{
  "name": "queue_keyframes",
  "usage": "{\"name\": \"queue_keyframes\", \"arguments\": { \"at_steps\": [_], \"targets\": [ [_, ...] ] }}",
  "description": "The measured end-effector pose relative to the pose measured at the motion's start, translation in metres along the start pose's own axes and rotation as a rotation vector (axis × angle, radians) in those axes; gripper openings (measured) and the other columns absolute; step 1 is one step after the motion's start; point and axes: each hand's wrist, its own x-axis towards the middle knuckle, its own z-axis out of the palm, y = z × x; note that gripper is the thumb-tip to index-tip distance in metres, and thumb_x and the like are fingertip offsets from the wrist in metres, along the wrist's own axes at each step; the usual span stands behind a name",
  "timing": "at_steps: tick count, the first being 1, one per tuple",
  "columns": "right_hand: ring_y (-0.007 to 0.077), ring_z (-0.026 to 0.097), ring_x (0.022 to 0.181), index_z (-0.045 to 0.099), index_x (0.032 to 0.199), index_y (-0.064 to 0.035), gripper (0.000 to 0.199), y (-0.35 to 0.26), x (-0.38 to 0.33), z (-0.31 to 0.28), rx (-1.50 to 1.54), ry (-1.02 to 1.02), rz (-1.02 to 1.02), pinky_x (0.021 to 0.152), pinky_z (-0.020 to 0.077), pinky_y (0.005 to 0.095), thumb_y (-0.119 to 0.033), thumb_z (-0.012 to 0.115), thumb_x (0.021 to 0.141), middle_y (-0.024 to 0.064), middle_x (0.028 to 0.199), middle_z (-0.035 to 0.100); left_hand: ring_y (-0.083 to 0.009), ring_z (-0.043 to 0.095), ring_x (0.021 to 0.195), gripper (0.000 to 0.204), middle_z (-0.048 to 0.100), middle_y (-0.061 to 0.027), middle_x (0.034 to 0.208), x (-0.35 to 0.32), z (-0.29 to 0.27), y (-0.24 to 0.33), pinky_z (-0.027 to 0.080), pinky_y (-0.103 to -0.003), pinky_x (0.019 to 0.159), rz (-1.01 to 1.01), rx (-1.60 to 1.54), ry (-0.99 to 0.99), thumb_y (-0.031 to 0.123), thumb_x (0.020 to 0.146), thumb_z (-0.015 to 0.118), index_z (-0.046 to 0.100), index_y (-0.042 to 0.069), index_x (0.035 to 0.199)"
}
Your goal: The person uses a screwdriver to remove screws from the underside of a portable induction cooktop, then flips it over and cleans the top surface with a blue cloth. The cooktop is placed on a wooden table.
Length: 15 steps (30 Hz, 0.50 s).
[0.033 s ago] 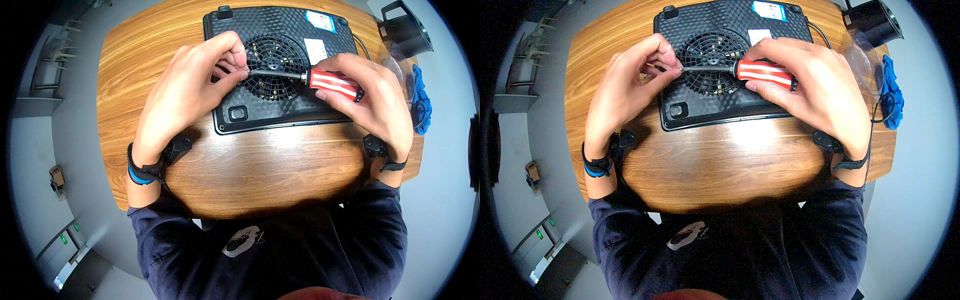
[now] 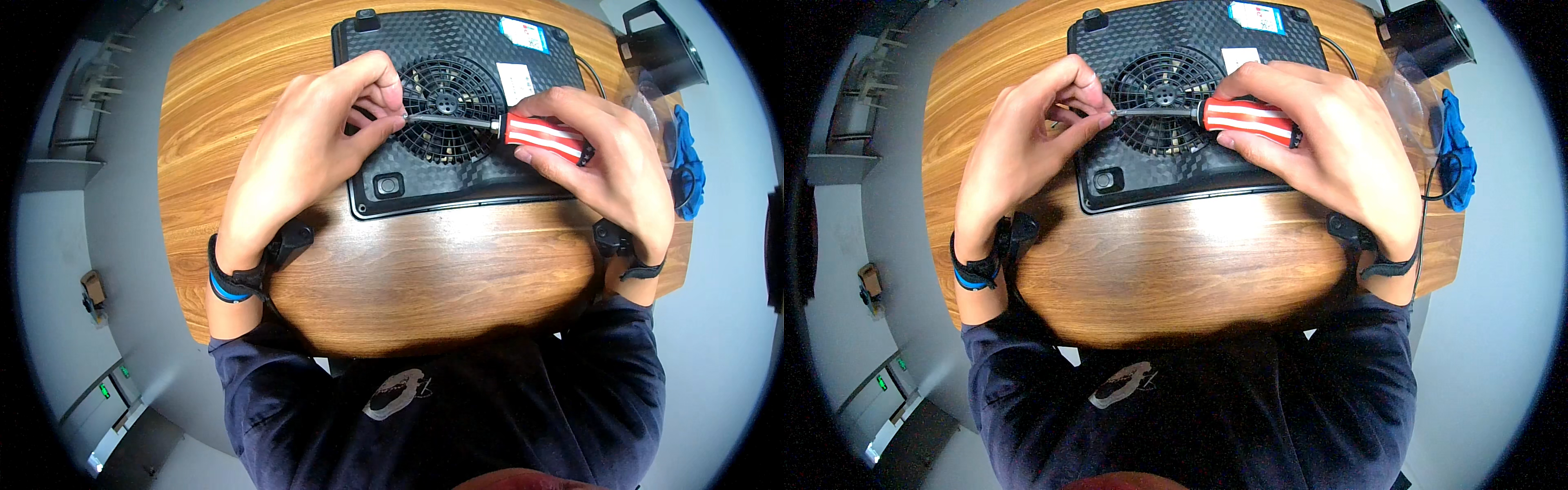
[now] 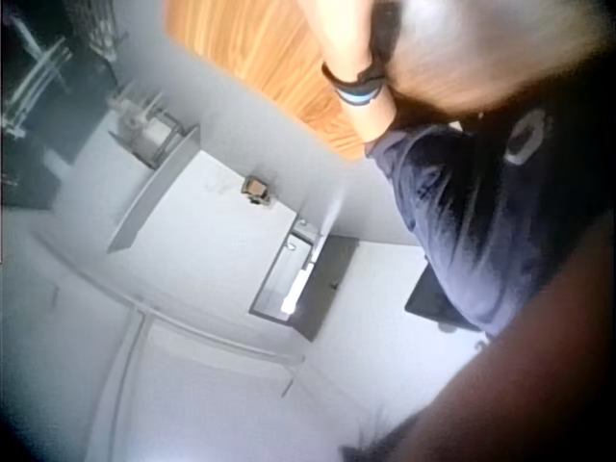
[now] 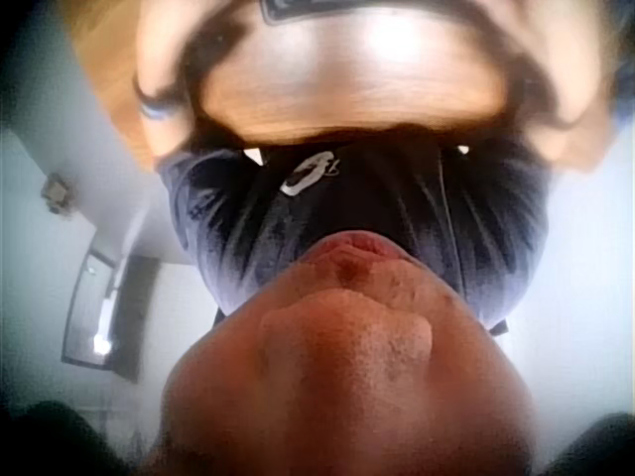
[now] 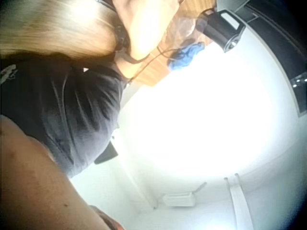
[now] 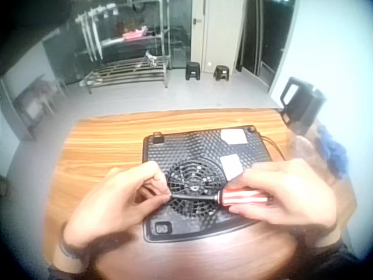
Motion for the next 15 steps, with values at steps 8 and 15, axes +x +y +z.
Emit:
{"name": "queue_keyframes", "arguments": {
  "at_steps": [8, 15],
  "targets": [
    [0.0335, 0.080, 0.102, 0.079, 0.121, -0.0047, 0.036, -0.0023, -0.0006, 0.0016, -0.007, -0.014, 0.019, 0.090, 0.0637, 0.0413, -0.027, 0.089, 0.095, 0.0147, 0.114, 0.081, -0.0180, 0.081, 0.094, 0.021, 0.082, -0.0077, 0.101, 0.0010, -0.0027, 0.0028, 0.063, -0.032, 0.079, 0.067, 0.003, -0.022, -0.005, 0.099, 0.080, 0.060, 0.002, 0.104],
    [0.0336, 0.080, 0.103, 0.079, 0.123, -0.0055, 0.036, -0.0031, -0.0020, 0.0024, 0.003, -0.022, 0.019, 0.092, 0.0633, 0.0413, -0.026, 0.089, 0.094, 0.0137, 0.113, 0.081, -0.0222, 0.082, 0.092, 0.024, 0.082, -0.0105, 0.099, -0.0002, -0.0047, 0.0062, 0.064, -0.035, 0.081, 0.095, 0.058, -0.062, -0.005, 0.098, 0.080, 0.057, 0.002, 0.102]
  ]
}}
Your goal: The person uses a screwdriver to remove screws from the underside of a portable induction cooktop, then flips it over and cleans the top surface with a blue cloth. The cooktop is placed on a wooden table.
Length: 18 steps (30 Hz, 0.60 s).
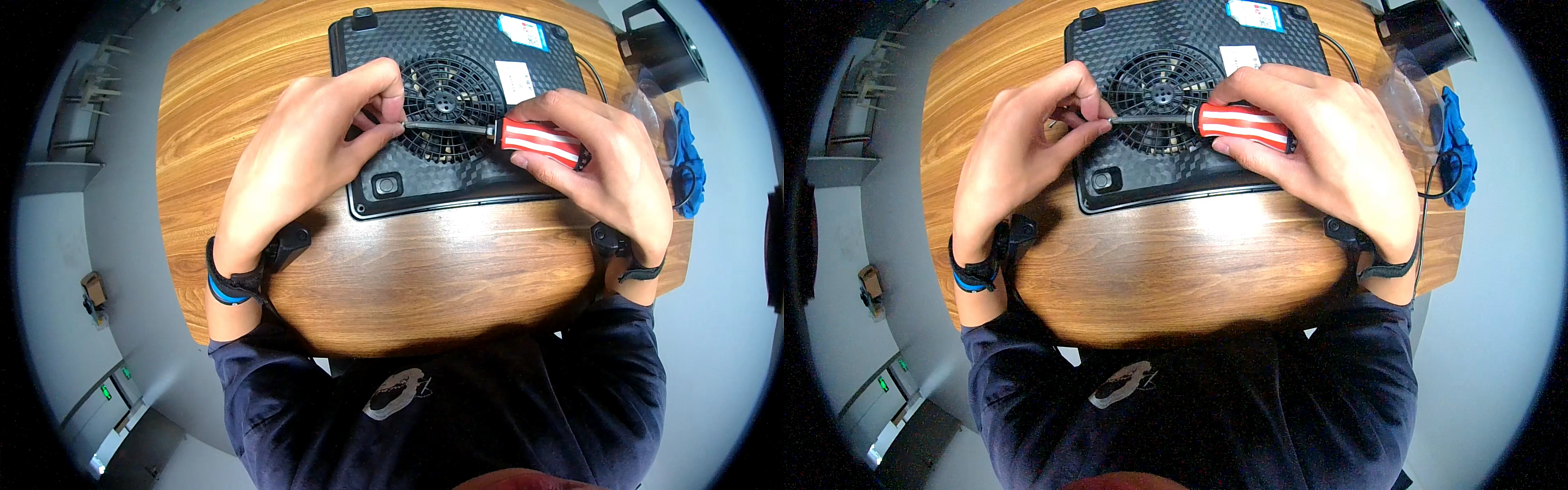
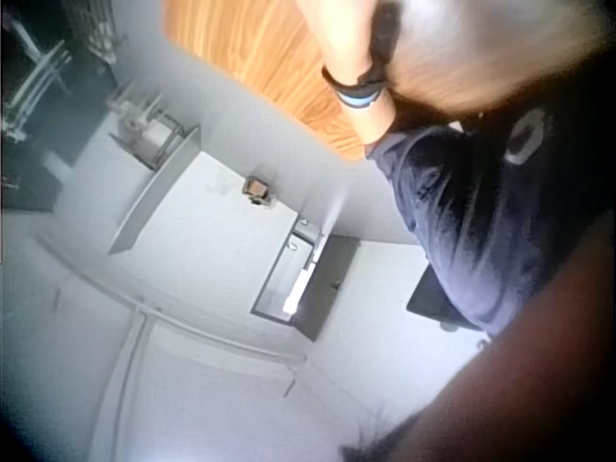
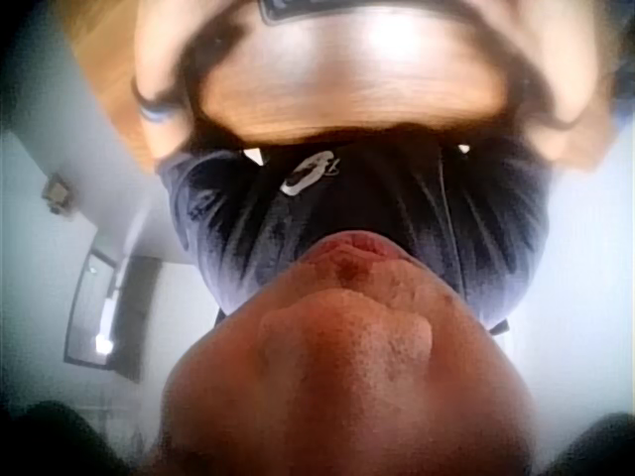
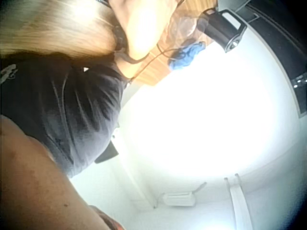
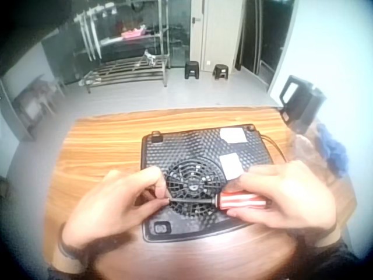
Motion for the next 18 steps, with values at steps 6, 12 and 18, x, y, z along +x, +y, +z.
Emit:
{"name": "queue_keyframes", "arguments": {
  "at_steps": [6, 12, 18],
  "targets": [
    [0.0325, 0.078, 0.108, 0.079, 0.125, -0.0058, 0.037, 0.003, 0.000, -0.001, 0.014, -0.031, 0.000, 0.094, 0.0624, 0.0408, -0.018, 0.088, 0.091, 0.0120, 0.116, 0.079, -0.0227, 0.082, 0.093, 0.025, 0.083, -0.0110, 0.101, 0.000, 0.000, -0.003, 0.065, -0.035, 0.082, -0.019, 0.010, -0.031, -0.004, 0.098, 0.081, 0.057, 0.002, 0.102],
    [0.0318, 0.078, 0.107, 0.078, 0.126, -0.0051, 0.038, 0.002, 0.000, 0.001, 0.017, -0.039, 0.005, 0.095, 0.0620, 0.0410, -0.013, 0.086, 0.090, 0.0122, 0.115, 0.078, -0.0228, 0.082, 0.095, 0.025, 0.083, -0.0109, 0.102, 0.000, -0.001, -0.006, 0.065, -0.035, 0.083, -0.037, -0.039, -0.042, -0.004, 0.097, 0.081, 0.058, 0.002, 0.103],
    [0.0317, 0.078, 0.107, 0.079, 0.126, -0.0048, 0.037, 0.004, 0.001, 0.002, 0.032, -0.025, -0.006, 0.095, 0.0619, 0.0412, -0.014, 0.086, 0.090, 0.0122, 0.114, 0.078, -0.0248, 0.080, 0.092, 0.026, 0.081, -0.0092, 0.098, -0.003, -0.005, -0.011, 0.063, -0.036, 0.086, 0.007, 0.069, 0.028, -0.003, 0.095, 0.083, 0.060, 0.002, 0.105]
  ]
}}
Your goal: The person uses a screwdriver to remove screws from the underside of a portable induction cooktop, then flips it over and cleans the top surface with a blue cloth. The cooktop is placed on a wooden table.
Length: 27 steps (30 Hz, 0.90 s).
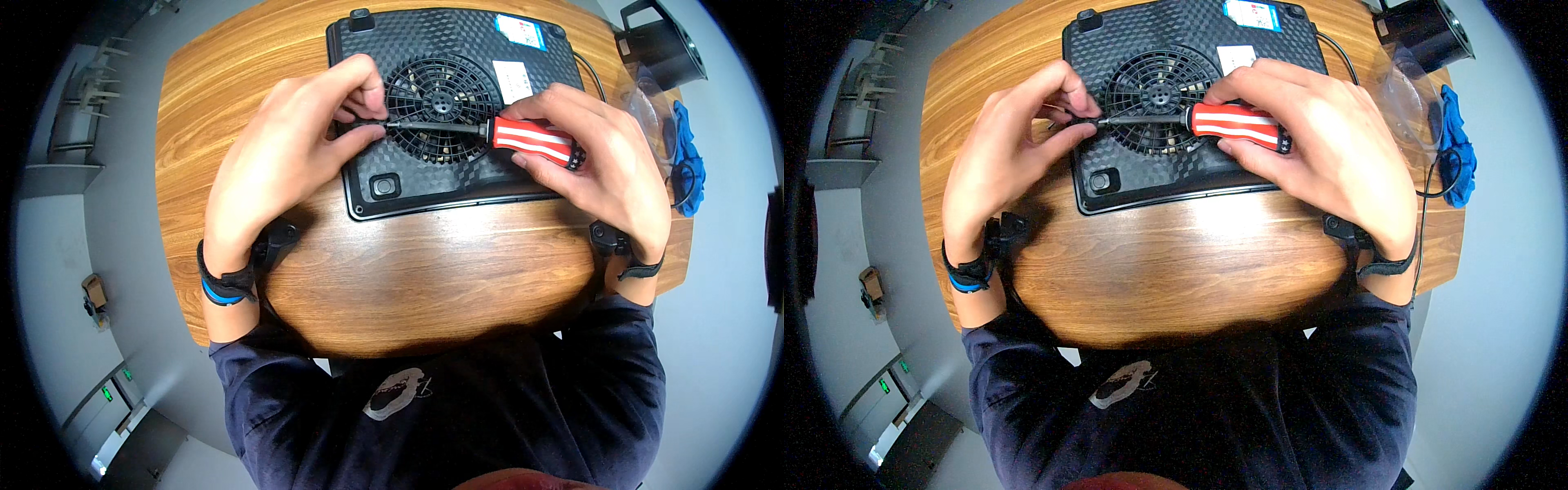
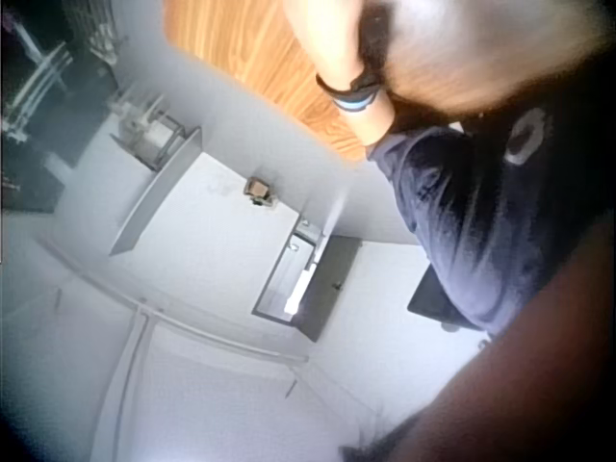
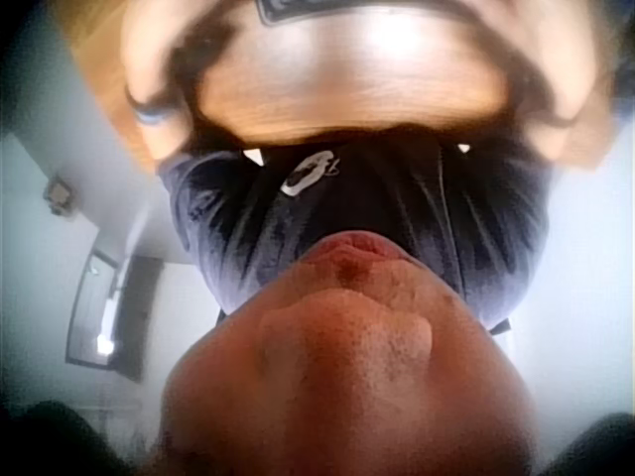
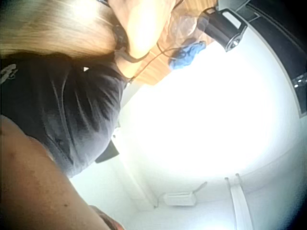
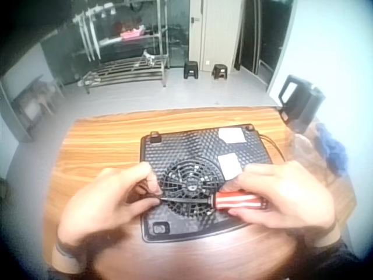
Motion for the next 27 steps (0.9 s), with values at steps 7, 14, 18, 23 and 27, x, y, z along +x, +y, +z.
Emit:
{"name": "queue_keyframes", "arguments": {
  "at_steps": [7, 14, 18, 23, 27],
  "targets": [
    [0.0367, 0.077, 0.100, 0.077, 0.119, -0.0114, 0.026, 0.007, 0.001, 0.004, 0.007, 0.083, -0.028, 0.085, 0.0608, 0.0449, -0.020, 0.082, 0.095, 0.0121, 0.109, 0.078, -0.0347, 0.076, 0.086, 0.033, 0.075, -0.0155, 0.087, -0.011, -0.025, -0.008, 0.059, -0.042, 0.079, -0.220, 0.297, -0.345, 0.014, 0.089, 0.093, 0.069, 0.002, 0.107],
    [0.0412, 0.076, 0.101, 0.073, 0.122, -0.0099, 0.028, 0.011, 0.000, 0.003, -0.002, 0.030, 0.032, 0.084, 0.0598, 0.0479, -0.022, 0.080, 0.097, 0.0152, 0.110, 0.078, -0.0399, 0.075, 0.090, 0.037, 0.078, -0.0153, 0.088, -0.023, -0.014, -0.018, 0.058, -0.049, 0.081, -0.151, 0.325, -0.410, 0.031, 0.086, 0.095, 0.075, 0.003, 0.101],
    [0.0422, 0.076, 0.099, 0.072, 0.121, -0.0094, 0.027, 0.015, 0.001, 0.004, 0.024, -0.001, 0.050, 0.084, 0.0596, 0.0484, -0.023, 0.080, 0.098, 0.0168, 0.108, 0.078, -0.0421, 0.072, 0.098, 0.040, 0.077, -0.0158, 0.090, -0.022, -0.011, -0.013, 0.056, -0.050, 0.088, -0.140, 0.415, -0.391, 0.036, 0.086, 0.093, 0.076, 0.004, 0.100],
    [0.0430, 0.075, 0.098, 0.072, 0.121, -0.0090, 0.027, 0.021, 0.002, 0.006, 0.010, 0.004, 0.065, 0.084, 0.0593, 0.0489, -0.024, 0.080, 0.099, 0.0182, 0.105, 0.078, -0.0435, 0.069, 0.104, 0.040, 0.075, -0.0169, 0.094, -0.024, -0.011, -0.009, 0.054, -0.051, 0.094, -0.135, 0.449, -0.370, 0.039, 0.086, 0.091, 0.077, 0.005, 0.101],
    [0.0435, 0.075, 0.098, 0.072, 0.120, -0.0086, 0.027, 0.023, 0.004, 0.006, 0.036, -0.009, 0.088, 0.084, 0.0593, 0.0488, -0.023, 0.080, 0.099, 0.0185, 0.105, 0.078, -0.0444, 0.069, 0.103, 0.040, 0.075, -0.0179, 0.095, -0.026, -0.009, -0.015, 0.054, -0.053, 0.092, -0.077, 0.463, -0.342, 0.040, 0.088, 0.089, 0.076, 0.004, 0.101]
  ]
}}
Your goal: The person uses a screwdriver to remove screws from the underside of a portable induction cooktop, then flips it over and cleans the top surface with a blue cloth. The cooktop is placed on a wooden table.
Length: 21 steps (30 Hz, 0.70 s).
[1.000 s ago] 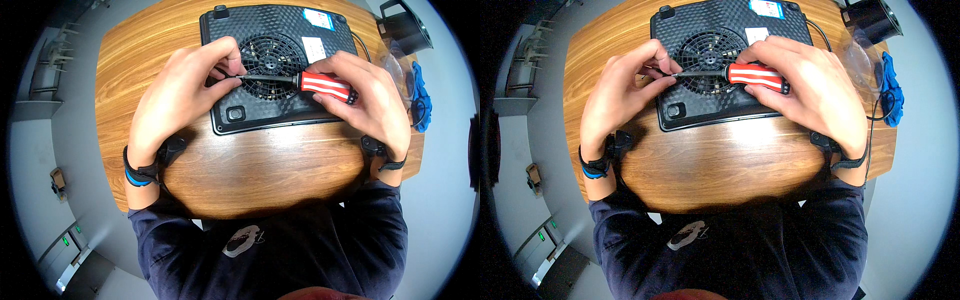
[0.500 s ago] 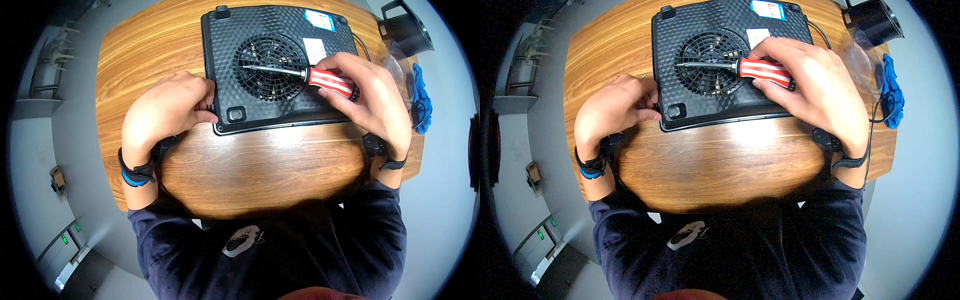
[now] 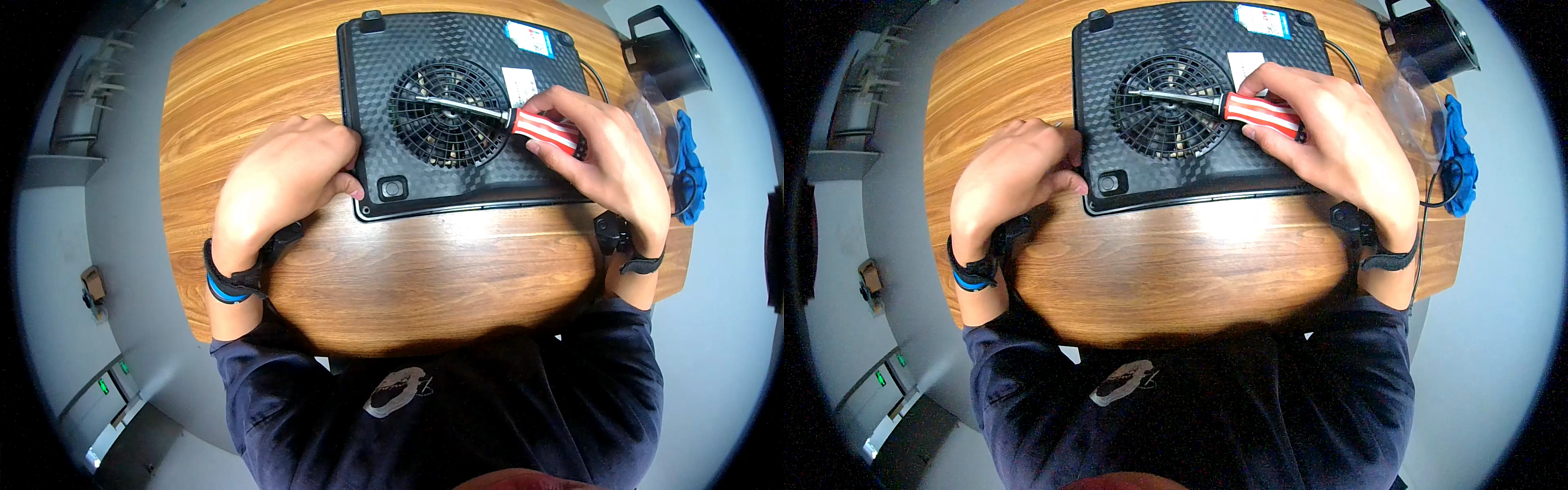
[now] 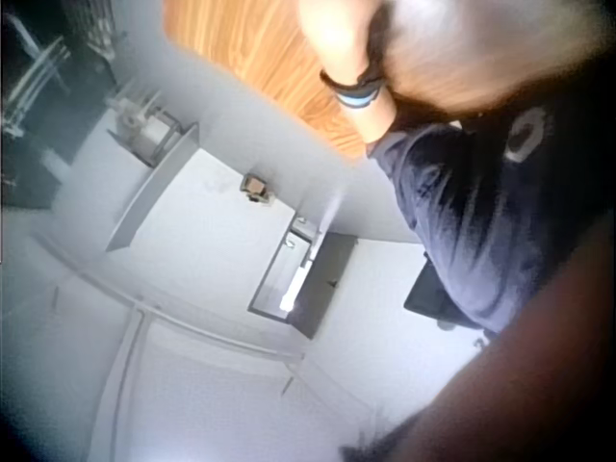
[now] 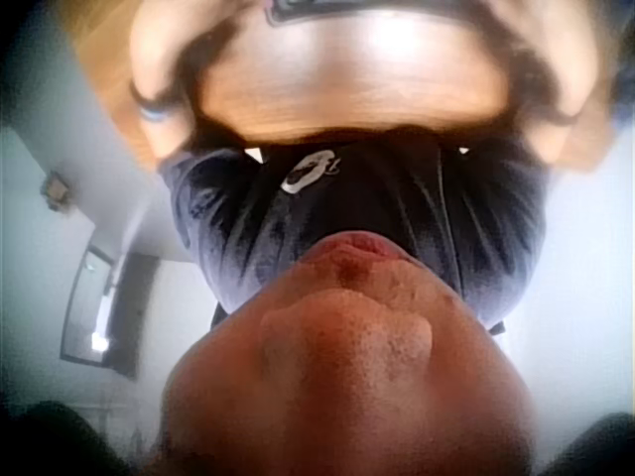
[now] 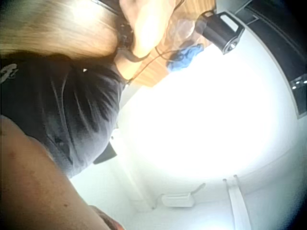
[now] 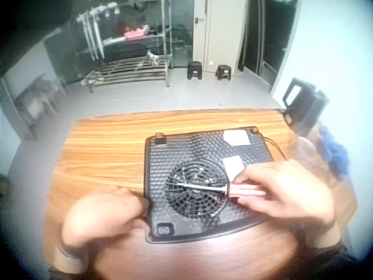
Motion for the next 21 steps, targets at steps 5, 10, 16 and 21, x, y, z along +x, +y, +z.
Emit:
{"name": "queue_keyframes", "arguments": {
  "at_steps": [5, 10, 16, 21],
  "targets": [
    [0.0437, 0.076, 0.098, 0.072, 0.121, -0.0084, 0.027, 0.000, 0.003, 0.001, 0.016, 0.024, -0.011, 0.085, 0.0599, 0.0487, -0.022, 0.080, 0.100, 0.0188, 0.105, 0.078, -0.0465, 0.070, 0.103, 0.040, 0.075, -0.0205, 0.096, 0.008, 0.005, 0.002, 0.055, -0.054, 0.088, 0.014, -0.057, 0.003, 0.039, 0.091, 0.086, 0.075, 0.002, 0.102],
    [0.0434, 0.076, 0.099, 0.072, 0.122, -0.0082, 0.028, 0.003, 0.002, 0.001, -0.007, 0.023, -0.004, 0.085, 0.0604, 0.0483, -0.022, 0.081, 0.099, 0.0189, 0.107, 0.078, -0.0480, 0.071, 0.099, 0.039, 0.075, -0.0228, 0.094, 0.015, 0.009, 0.010, 0.055, -0.056, 0.083, 0.035, -0.095, 0.057, 0.036, 0.093, 0.084, 0.071, 0.000, 0.101],
    [0.0431, 0.076, 0.101, 0.073, 0.124, -0.0078, 0.031, 0.000, 0.002, -0.001, -0.020, 0.026, -0.009, 0.088, 0.0607, 0.0472, -0.021, 0.082, 0.097, 0.0186, 0.109, 0.079, -0.0487, 0.071, 0.099, 0.030, 0.075, -0.0231, 0.096, 0.013, 0.014, -0.001, 0.055, -0.056, 0.085, 0.114, -0.132, 0.072, 0.028, 0.098, 0.080, 0.071, 0.000, 0.105],
    [0.0418, 0.075, 0.106, 0.075, 0.125, -0.0063, 0.033, -0.014, -0.001, -0.007, -0.014, 0.009, -0.067, 0.093, 0.0604, 0.0453, -0.019, 0.082, 0.095, 0.0172, 0.114, 0.078, -0.0473, 0.070, 0.108, 0.016, 0.076, -0.0212, 0.109, 0.013, 0.002, -0.011, 0.057, -0.053, 0.093, 0.150, -0.192, 0.102, 0.012, 0.102, 0.072, 0.072, 0.001, 0.113]
  ]
}}
